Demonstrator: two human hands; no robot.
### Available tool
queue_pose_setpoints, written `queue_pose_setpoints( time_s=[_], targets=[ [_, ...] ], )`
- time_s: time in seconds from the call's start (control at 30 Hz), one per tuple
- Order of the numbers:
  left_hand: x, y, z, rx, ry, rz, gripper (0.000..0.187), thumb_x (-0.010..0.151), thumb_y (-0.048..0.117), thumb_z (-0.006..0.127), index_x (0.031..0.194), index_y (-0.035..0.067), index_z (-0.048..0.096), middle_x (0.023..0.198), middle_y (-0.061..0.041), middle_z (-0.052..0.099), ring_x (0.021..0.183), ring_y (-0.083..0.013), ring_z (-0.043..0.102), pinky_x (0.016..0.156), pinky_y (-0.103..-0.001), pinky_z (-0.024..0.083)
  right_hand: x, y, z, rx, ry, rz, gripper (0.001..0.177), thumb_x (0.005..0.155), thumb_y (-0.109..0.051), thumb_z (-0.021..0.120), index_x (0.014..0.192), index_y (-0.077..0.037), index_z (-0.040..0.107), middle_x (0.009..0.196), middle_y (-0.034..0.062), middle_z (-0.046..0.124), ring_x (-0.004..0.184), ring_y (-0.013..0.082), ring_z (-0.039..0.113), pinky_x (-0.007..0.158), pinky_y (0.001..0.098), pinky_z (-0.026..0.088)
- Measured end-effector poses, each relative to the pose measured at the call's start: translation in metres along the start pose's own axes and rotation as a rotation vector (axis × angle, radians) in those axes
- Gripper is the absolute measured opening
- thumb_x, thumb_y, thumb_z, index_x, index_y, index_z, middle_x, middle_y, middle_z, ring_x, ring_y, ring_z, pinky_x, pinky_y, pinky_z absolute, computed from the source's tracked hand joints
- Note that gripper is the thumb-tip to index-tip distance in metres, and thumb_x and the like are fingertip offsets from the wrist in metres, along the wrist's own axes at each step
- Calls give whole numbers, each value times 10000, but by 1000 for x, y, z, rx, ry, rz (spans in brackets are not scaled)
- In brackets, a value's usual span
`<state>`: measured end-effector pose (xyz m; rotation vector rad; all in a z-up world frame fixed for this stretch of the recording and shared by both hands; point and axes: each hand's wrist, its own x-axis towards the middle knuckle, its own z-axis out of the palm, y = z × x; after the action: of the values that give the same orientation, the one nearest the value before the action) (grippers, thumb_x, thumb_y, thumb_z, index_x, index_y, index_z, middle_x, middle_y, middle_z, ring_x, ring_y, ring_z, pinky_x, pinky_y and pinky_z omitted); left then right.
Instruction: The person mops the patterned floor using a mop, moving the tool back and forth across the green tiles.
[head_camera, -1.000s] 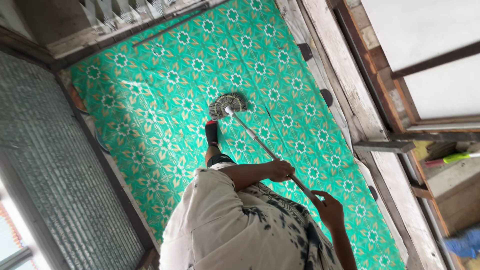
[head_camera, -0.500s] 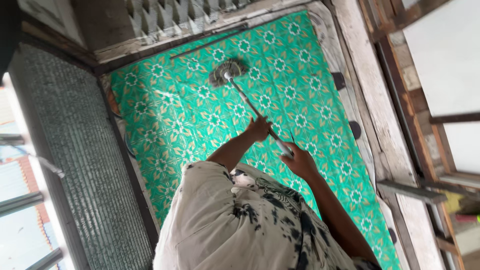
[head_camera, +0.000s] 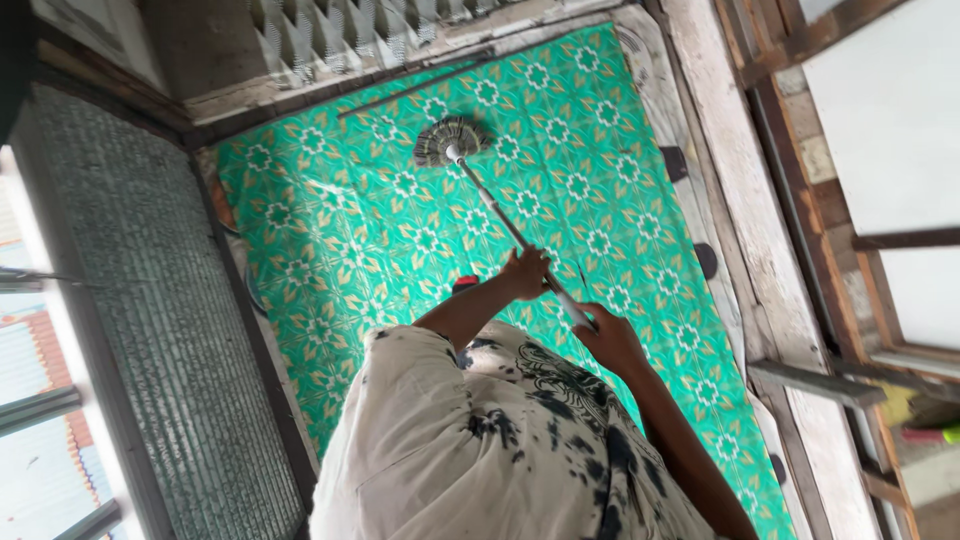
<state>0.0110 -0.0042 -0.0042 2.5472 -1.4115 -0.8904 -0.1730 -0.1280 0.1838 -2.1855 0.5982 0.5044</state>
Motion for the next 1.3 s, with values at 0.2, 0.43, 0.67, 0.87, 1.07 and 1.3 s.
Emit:
queue_pose_setpoints(
  time_s=[0.2, 0.43, 0.67, 0.87, 1.07, 1.3],
  targets=[
    [-29, 108, 57, -68, -3, 333, 437, 910, 517, 696, 1128, 139, 697, 1304, -83, 616, 1342, -294, 527, 1088, -577, 424, -114, 102, 8, 131, 205, 117, 425, 895, -317, 718, 1276, -126, 707, 612, 71, 665, 522, 148, 610, 500, 339, 448],
    [-74, 214, 123, -239, 70, 566, 400, 903, 437, 713, 1109, 97, 668, 1104, -120, 653, 1144, -334, 604, 890, -546, 481, -227, 160, 21, 267, 368, 304, 345, 887, -336, 751, 1157, -122, 765, 513, 19, 564, 458, 70, 448, 436, 290, 339],
    [-95, 216, 141, -279, 72, 403, 358, 878, 421, 737, 1078, 130, 681, 1174, -98, 667, 1213, -309, 599, 1029, -511, 459, -231, 159, 35, 135, 356, 208, 301, 904, -343, 742, 1113, -128, 772, 475, 33, 497, 433, 83, 399, 433, 307, 291],
    [-77, 163, 114, -253, 65, 284, 344, 879, 406, 746, 1082, 141, 660, 1239, -94, 636, 1298, -308, 546, 1048, -536, 440, -174, 121, 38, 105, 293, 103, 305, 920, -354, 719, 1129, -132, 748, 464, 43, 497, 405, 119, 415, 425, 338, 288],
    [-46, 74, 56, -191, 108, 94, 525, 889, 448, 708, 1328, 192, 577, 1518, -59, 464, 1489, -289, 348, 1136, -624, 317, -65, 63, 27, 17, 212, 27, 387, 867, -391, 720, 1163, -141, 722, 516, 61, 595, 427, 192, 551, 439, 387, 377],
    [-10, -40, -28, -152, 78, -116, 734, 966, 517, 641, 1562, 193, 361, 1670, -85, 271, 1530, -305, 269, 1211, -604, 244, 82, -22, 16, 0, 152, -125, 473, 830, -409, 759, 1222, -150, 704, 690, 71, 723, 590, 214, 709, 543, 388, 513]
  ],
)
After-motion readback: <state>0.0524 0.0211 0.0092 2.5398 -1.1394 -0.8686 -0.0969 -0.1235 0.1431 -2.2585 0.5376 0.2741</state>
